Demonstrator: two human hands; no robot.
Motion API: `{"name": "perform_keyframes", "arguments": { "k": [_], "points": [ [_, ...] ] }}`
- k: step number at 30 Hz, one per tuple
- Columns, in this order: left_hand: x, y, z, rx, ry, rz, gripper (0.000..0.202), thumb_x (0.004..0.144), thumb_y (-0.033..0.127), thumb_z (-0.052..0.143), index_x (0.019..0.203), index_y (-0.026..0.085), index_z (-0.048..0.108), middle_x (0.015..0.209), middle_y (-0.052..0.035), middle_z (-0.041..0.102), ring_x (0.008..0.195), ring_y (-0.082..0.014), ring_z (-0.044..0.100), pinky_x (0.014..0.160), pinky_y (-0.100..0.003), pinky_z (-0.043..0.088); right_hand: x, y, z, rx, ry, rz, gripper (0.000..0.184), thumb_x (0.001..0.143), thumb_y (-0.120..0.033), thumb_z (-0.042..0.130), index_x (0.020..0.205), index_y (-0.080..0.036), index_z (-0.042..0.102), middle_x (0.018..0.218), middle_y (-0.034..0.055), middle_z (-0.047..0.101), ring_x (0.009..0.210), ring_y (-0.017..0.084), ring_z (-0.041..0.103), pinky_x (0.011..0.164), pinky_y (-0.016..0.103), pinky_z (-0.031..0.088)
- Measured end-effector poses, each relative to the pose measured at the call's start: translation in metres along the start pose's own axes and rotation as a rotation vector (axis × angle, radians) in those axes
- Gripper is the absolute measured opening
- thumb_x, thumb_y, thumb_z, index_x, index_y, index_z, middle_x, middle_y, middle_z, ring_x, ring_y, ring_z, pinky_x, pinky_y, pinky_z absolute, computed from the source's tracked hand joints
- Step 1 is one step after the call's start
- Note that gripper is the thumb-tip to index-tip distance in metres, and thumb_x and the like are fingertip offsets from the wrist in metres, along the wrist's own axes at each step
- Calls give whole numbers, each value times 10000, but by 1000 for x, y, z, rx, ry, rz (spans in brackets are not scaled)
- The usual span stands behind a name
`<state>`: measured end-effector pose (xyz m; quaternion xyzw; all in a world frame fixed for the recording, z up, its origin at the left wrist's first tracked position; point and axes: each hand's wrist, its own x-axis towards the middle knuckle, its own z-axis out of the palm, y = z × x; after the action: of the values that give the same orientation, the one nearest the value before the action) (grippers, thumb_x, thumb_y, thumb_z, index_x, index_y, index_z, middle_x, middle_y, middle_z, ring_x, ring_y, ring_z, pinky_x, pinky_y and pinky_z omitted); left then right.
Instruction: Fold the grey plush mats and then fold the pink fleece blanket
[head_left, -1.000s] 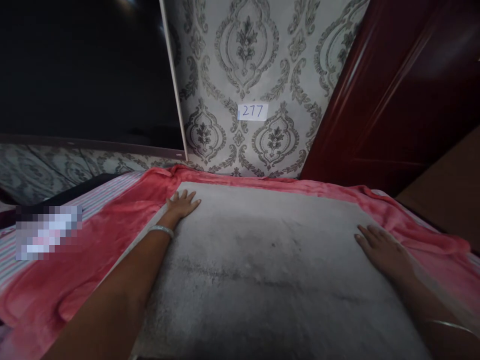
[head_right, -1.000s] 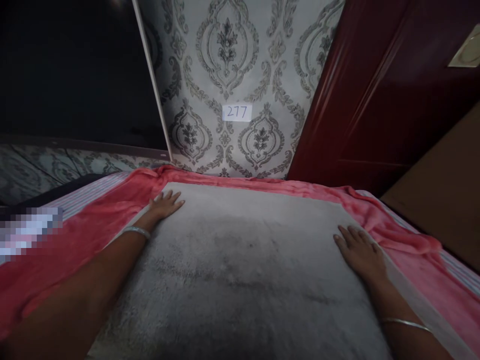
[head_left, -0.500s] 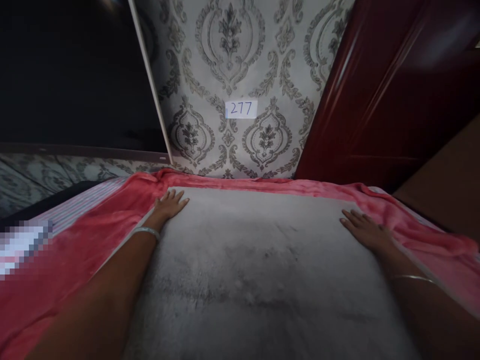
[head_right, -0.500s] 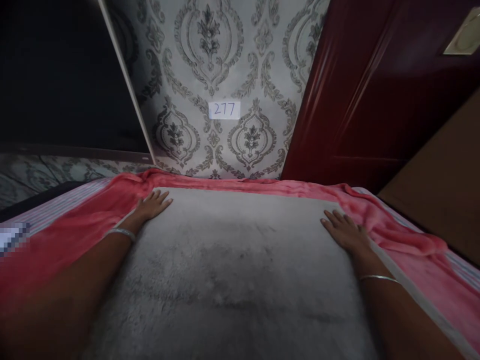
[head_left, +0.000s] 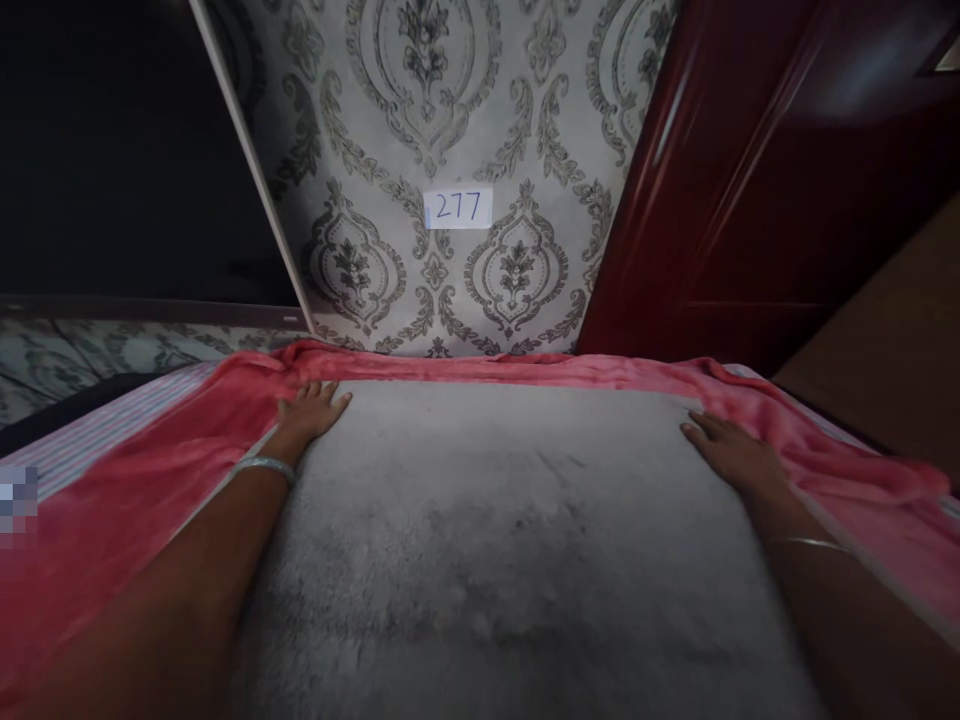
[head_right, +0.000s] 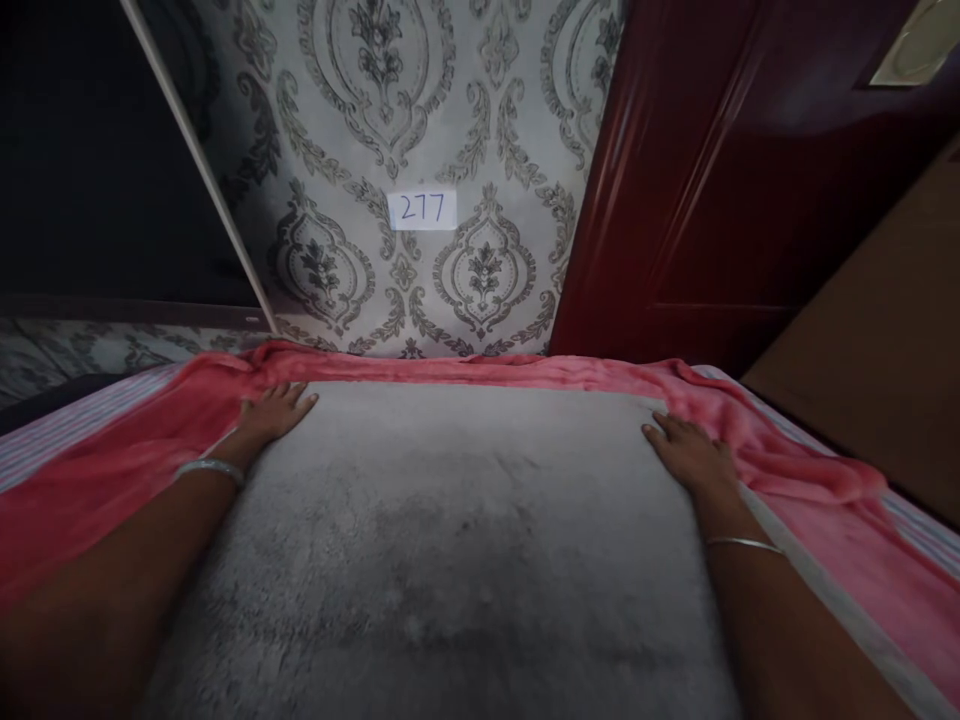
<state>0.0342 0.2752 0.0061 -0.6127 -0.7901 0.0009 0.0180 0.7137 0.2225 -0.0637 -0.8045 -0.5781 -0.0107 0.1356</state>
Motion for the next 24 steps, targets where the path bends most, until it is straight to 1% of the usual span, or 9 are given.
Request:
{"name": "perform_keyframes", "arguments": {
  "k": [4,6,7,10,13,16,18,20,24],
  "points": [
    [-10,22,-24,118,5,-54,709,983,513,294,1525,85,452,1533,-291,448,1432,-496,376,1125,-776,142,-12,-21,-20,-38,-55,55,582,1032,-431,264,1475,-163,532,1583,156,436,1454,352,393,1165,630,309],
    [-22,46,-35,131,-21,15,634,993,419,306,1406,19,575,1398,-320,572,1359,-496,470,1121,-753,184,-23,-47,-28,-59,-72,90,573,1039,-421,248,1448,-164,557,1565,172,456,1433,379,409,1129,683,315],
    [-31,61,-37,112,-30,81,609,1004,399,286,1383,42,601,1402,-294,582,1360,-459,486,1127,-703,245,-32,-65,-30,-62,-65,69,571,1042,-425,241,1438,-172,565,1552,176,471,1424,388,415,1111,705,320],
    [-73,117,-27,28,-4,365,577,1028,492,261,1512,264,477,1604,-92,434,1476,-282,384,1180,-494,308,-72,-133,-25,-32,-13,-250,553,1035,-426,296,1514,-220,478,1607,134,405,1480,351,343,1152,653,295],
    [-120,169,-3,-112,18,819,639,1000,612,328,1562,316,393,1660,-74,331,1530,-320,279,1220,-562,222,-116,-192,-11,16,-75,-581,588,1032,-477,326,1575,-259,392,1650,97,330,1519,324,283,1199,603,240],
    [-142,192,13,-173,26,863,662,1002,623,314,1571,293,383,1663,-89,318,1540,-333,254,1228,-572,212,-135,-214,-6,22,-129,-654,599,1037,-498,319,1582,-258,380,1655,71,320,1533,296,261,1222,559,215],
    [-138,187,13,-161,14,814,674,1003,617,313,1575,269,379,1672,-102,290,1545,-338,241,1231,-575,203,-131,-205,-9,7,-134,-603,589,1040,-488,311,1575,-257,396,1657,56,315,1533,291,261,1222,543,226],
    [-125,167,9,-130,-9,749,682,1001,613,314,1582,259,367,1678,-105,265,1550,-336,227,1234,-578,185,-118,-180,-16,-27,-132,-510,581,1038,-471,304,1566,-255,415,1653,50,326,1527,300,277,1217,542,240],
    [-100,82,1,-76,-77,525,674,1013,555,257,1600,230,322,1685,-98,238,1565,-306,187,1236,-563,172,-100,-99,-25,-84,-96,-286,607,1013,-478,278,1558,-259,434,1643,53,348,1511,333,307,1202,582,262]
  ]
}}
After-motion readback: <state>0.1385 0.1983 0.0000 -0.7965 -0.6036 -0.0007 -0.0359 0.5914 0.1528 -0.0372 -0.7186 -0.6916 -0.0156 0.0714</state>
